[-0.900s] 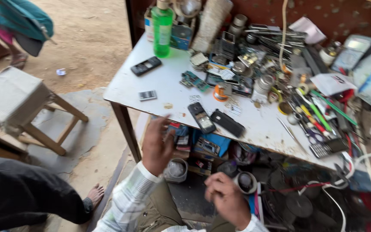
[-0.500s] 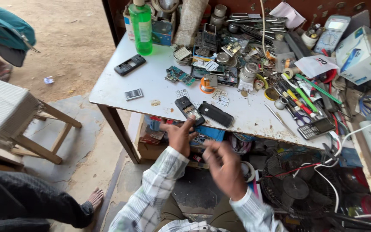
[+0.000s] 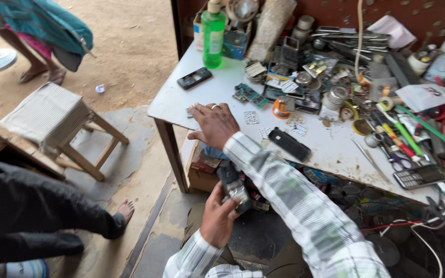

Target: The person sits at a cluttered workbench and handles several mobile phones and circuit boards. They open a phone, remove the back cover, and inspect the internal components. They also use tweezers to manipulate small parts and connect a charging cable to a phone.

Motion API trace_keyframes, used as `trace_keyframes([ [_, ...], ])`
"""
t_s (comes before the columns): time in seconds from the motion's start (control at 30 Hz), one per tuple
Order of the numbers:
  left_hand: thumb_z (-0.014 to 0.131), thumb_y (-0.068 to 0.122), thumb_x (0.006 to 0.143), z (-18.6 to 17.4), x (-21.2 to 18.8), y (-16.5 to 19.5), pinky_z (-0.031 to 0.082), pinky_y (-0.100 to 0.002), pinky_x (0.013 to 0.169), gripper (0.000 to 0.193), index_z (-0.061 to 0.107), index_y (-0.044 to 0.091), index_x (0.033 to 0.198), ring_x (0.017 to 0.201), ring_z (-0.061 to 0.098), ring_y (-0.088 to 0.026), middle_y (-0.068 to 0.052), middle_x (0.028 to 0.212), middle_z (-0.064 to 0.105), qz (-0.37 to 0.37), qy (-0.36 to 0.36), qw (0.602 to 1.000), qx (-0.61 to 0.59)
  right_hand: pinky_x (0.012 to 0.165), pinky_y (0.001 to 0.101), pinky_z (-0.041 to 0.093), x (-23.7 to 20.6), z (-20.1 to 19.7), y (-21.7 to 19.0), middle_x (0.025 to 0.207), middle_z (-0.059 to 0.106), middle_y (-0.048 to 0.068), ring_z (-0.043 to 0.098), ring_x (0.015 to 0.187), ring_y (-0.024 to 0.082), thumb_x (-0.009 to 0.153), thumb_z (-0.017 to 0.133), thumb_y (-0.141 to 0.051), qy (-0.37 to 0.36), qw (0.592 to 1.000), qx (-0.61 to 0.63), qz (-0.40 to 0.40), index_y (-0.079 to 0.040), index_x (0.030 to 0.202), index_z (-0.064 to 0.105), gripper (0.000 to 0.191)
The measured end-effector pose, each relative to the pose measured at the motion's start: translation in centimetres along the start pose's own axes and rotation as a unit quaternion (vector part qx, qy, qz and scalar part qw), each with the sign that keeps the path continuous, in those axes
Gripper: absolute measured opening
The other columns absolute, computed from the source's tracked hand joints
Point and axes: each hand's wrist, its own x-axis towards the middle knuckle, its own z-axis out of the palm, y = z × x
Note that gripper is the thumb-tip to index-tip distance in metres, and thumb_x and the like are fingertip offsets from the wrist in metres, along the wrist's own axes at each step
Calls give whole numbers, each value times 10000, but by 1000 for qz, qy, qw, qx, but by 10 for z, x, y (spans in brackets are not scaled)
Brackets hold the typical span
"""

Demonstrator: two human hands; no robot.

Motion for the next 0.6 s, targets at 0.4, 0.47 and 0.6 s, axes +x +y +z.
trace_keyframes([
  [0.4, 520, -145, 843, -44, -12, 39, 566, -459, 1029, 786, 255, 141, 1526, 1281, 612, -340, -224, 1441, 537, 50, -78, 996, -13, 767, 325, 567, -58, 28, -1, 1045, 749, 67, 715, 891, 194, 977, 771, -125, 258, 883, 364, 149, -83, 1198, 652, 255],
  [0.47, 494, -89, 903, -41, -13, 41, 556, -465, 1029, 720, 248, 128, 1544, 1292, 604, -347, -217, 1470, 520, 47, -103, 993, -44, 713, 287, 555, -108, 14, 1, 1031, 706, 74, 674, 839, 171, 1013, 705, -84, 188, 695, 645, 258, -83, 1333, 570, 346],
  [0.6, 401, 66, 1045, -33, -13, 32, 527, -459, 1047, 546, 259, 94, 1572, 1311, 587, -335, -185, 1514, 503, -10, -139, 987, -82, 929, 306, 606, -208, 0, -3, 1136, 684, 80, 709, 1047, 184, 1018, 608, -40, 50, 331, 900, 279, -95, 1452, 522, 446],
])
